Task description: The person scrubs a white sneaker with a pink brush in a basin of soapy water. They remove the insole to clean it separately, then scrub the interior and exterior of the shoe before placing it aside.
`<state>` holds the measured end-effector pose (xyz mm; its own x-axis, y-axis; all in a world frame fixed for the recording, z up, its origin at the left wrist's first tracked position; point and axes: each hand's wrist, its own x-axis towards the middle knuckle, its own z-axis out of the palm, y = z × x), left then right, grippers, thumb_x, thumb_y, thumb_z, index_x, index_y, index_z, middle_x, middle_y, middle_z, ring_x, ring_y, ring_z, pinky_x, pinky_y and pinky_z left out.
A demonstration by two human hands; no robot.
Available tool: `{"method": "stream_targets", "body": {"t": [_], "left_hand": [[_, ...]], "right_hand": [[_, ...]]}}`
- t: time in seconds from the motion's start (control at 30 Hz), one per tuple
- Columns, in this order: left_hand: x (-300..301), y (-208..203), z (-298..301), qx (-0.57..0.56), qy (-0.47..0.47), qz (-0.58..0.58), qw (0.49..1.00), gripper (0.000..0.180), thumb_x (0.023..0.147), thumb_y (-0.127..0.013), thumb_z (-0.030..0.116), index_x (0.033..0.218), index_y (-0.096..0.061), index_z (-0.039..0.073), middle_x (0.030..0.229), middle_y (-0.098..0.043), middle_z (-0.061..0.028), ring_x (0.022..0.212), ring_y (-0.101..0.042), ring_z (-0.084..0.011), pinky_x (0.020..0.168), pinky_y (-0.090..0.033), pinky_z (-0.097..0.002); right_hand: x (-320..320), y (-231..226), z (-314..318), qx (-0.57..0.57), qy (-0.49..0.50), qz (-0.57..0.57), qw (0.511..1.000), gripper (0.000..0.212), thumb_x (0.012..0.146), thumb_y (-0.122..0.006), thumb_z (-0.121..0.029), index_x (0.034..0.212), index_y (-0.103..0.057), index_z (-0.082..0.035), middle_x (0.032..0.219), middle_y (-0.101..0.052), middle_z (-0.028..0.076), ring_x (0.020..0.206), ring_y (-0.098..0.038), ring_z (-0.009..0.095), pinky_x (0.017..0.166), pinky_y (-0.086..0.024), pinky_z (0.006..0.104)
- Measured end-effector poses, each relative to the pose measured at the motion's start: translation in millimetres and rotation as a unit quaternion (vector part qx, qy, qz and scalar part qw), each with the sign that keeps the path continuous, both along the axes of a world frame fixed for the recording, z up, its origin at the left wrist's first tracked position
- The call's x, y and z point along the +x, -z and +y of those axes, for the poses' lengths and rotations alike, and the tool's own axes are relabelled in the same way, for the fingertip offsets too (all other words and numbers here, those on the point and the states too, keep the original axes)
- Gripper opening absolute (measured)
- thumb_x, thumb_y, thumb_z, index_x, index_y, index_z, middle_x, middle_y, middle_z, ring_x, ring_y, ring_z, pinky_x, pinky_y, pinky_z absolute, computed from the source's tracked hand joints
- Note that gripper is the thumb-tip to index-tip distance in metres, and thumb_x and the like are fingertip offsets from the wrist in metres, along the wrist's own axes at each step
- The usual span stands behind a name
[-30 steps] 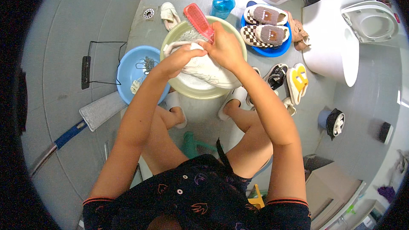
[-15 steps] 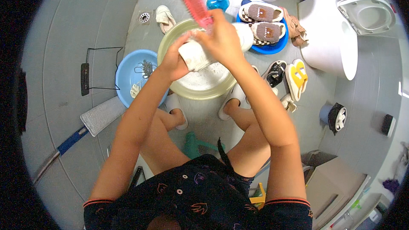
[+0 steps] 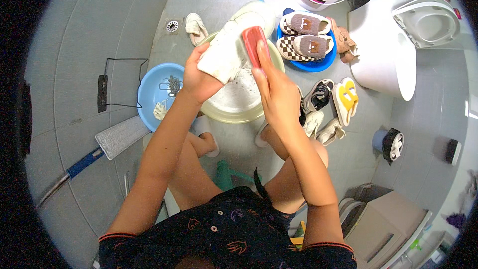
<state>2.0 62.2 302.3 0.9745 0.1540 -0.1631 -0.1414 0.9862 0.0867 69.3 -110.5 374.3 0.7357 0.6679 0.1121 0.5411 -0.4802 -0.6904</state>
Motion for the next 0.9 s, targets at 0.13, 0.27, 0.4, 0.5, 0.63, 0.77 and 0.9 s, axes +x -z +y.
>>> {"method": "stream_targets", "body": {"t": [0.13, 0.27, 0.4, 0.5, 0.63, 0.77, 0.9], "left_hand": [[1, 0, -2, -0.007, -0.005, -0.003, 1.0, 0.053, 0.094, -0.036, 0.029, 0.133, -0.041, -0.006, 0.131, -0.053, -0.018, 0.12, -0.052, -0.0308, 0.104, -0.038, -0.0442], [-6, 8, -1, 0.002, 0.0, 0.013, 1.0, 0.048, 0.093, -0.035, 0.028, 0.128, -0.046, -0.004, 0.125, -0.056, -0.0158, 0.115, -0.054, -0.03, 0.101, -0.041, -0.0442], [1, 1, -2, 0.011, -0.029, 0.026, 0.999, 0.046, 0.093, -0.035, 0.027, 0.126, -0.048, -0.003, 0.124, -0.056, -0.0153, 0.113, -0.055, -0.0291, 0.1, -0.042, -0.0444], [-1, 7, 4, 0.027, -0.029, 0.037, 0.999, 0.048, 0.093, -0.035, 0.028, 0.128, -0.047, -0.004, 0.124, -0.056, -0.0163, 0.114, -0.055, -0.0287, 0.1, -0.041, -0.0443], [-6, -1, 8, -0.021, -0.039, -0.001, 0.999, 0.051, 0.093, -0.036, 0.026, 0.133, -0.043, -0.005, 0.131, -0.053, -0.0198, 0.12, -0.052, -0.032, 0.107, -0.036, -0.0465], [-9, 1, 4, -0.067, -0.027, -0.02, 0.997, 0.051, 0.093, -0.037, 0.027, 0.132, -0.043, -0.006, 0.132, -0.053, -0.0188, 0.122, -0.051, -0.032, 0.108, -0.035, -0.0467], [-9, 5, 7, -0.022, -0.031, 0.014, 0.999, 0.051, 0.093, -0.038, 0.027, 0.131, -0.043, -0.006, 0.13, -0.053, -0.0177, 0.121, -0.051, -0.0292, 0.106, -0.038, -0.0438]], "right_hand": [[1, 32, 21, -0.073, -0.034, -0.077, 0.994, 0.055, 0.093, -0.056, -0.033, 0.144, -0.035, -0.035, 0.07, -0.059, 0.017, 0.064, -0.063, 0.036, 0.056, -0.049, 0.0465], [-10, 28, 16, -0.165, -0.137, -0.136, 0.967, 0.054, 0.092, -0.056, -0.038, 0.142, -0.038, -0.04, 0.062, -0.058, 0.013, 0.054, -0.062, 0.033, 0.048, -0.05, 0.0448], [9, 17, 32, -0.172, -0.071, -0.158, 0.97, 0.058, 0.089, -0.062, -0.033, 0.142, -0.039, -0.037, 0.067, -0.061, 0.013, 0.06, -0.063, 0.033, 0.051, -0.049, 0.0439], [-26, 35, 26, -0.146, -0.113, -0.086, 0.979, 0.059, 0.091, -0.06, -0.036, 0.143, -0.033, -0.042, 0.066, -0.062, 0.015, 0.061, -0.064, 0.036, 0.052, -0.049, 0.0489], [14, 22, 24, -0.144, -0.072, -0.15, 0.975, 0.061, 0.091, -0.06, -0.025, 0.144, -0.033, -0.037, 0.073, -0.065, 0.014, 0.059, -0.064, 0.032, 0.047, -0.049, 0.0439], [8, 27, 26, -0.121, -0.048, -0.08, 0.988, 0.055, 0.093, -0.057, -0.03, 0.142, -0.036, -0.039, 0.07, -0.063, 0.017, 0.061, -0.065, 0.033, 0.049, -0.048, 0.0442], [7, 22, 21, -0.146, -0.107, -0.16, 0.97, 0.054, 0.092, -0.059, -0.031, 0.141, -0.039, -0.04, 0.065, -0.061, 0.014, 0.055, -0.063, 0.032, 0.046, -0.048, 0.043]]}}
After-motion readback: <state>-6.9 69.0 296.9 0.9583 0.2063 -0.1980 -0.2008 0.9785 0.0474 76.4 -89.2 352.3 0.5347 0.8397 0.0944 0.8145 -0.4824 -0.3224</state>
